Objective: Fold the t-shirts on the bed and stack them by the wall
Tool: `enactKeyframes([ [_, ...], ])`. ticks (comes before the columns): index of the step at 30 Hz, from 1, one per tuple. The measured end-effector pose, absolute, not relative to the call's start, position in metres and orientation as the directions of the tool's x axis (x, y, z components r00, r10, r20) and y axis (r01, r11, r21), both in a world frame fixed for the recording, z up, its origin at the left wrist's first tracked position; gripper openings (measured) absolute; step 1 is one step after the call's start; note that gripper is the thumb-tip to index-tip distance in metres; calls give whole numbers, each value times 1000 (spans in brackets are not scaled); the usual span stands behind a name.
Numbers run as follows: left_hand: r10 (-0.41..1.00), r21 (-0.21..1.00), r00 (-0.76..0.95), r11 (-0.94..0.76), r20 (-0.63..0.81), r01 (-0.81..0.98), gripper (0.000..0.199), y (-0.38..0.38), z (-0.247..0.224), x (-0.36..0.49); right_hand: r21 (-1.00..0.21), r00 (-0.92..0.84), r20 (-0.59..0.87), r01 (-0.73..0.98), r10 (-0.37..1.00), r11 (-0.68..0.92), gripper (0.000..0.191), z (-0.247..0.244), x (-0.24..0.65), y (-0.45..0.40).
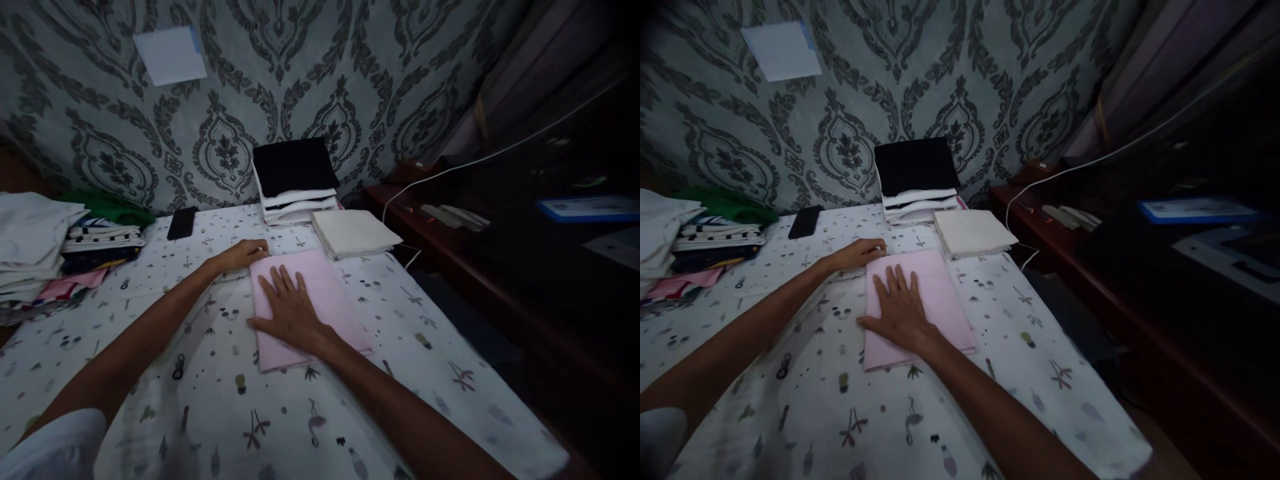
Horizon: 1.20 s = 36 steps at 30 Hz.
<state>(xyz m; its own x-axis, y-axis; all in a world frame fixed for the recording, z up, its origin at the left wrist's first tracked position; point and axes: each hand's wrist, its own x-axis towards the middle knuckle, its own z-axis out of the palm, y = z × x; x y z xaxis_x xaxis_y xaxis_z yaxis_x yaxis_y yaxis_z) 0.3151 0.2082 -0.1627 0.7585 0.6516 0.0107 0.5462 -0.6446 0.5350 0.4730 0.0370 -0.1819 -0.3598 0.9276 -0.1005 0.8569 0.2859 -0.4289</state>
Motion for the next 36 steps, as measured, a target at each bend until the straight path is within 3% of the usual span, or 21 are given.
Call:
enactKeyframes([
  [3,805,320,577,-587,138,743,26,185,-158,311,-445,-366,-100,848,925,287,98,-175,473,36],
  [5,828,280,499,-557,256,782,30,161,-158,311,-467,-359,-85,838,929,281,85,-169,477,38],
  [7,783,289,534,-617,319,732,38,135,-163,315,-485,-310,-66,841,948,241,68,-165,486,41],
  [11,679,280,717,-727,158,627,62,90,-183,323,-431,-143,-49,896,989,108,59,-168,511,53],
  [15,700,355,714,-671,13,651,67,63,-197,318,-359,-100,12,928,995,97,57,-178,526,59],
  [17,767,474,640,-582,48,661,68,51,-199,313,-356,-64,33,932,997,72,54,-180,530,59],
  [19,864,666,494,-426,98,612,74,41,-202,309,-355,32,34,935,999,-18,53,-180,536,60],
  [21,956,881,290,-168,37,442,79,33,-205,307,-359,132,34,927,991,-111,55,-179,543,62],
  [23,982,983,143,104,-126,154,79,26,-207,308,-371,177,55,917,983,-144,58,-179,550,65],
  [25,944,944,141,314,-298,-104,76,19,-206,313,-397,186,101,908,977,-131,57,-180,555,67],
  [27,880,860,229,463,-417,-213,75,11,-201,322,-431,192,129,895,973,-119,54,-180,556,70],
  [30,808,801,339,563,-481,-205,79,0,-182,332,-457,199,102,880,975,-132,50,-177,555,69],
  [33,777,818,438,557,-452,-144,78,6,-153,317,-459,178,19,876,984,-149,52,-169,554,63],
  [36,728,850,505,527,-464,22,63,29,-128,263,-432,135,-27,892,990,-134,56,-164,553,59],
])
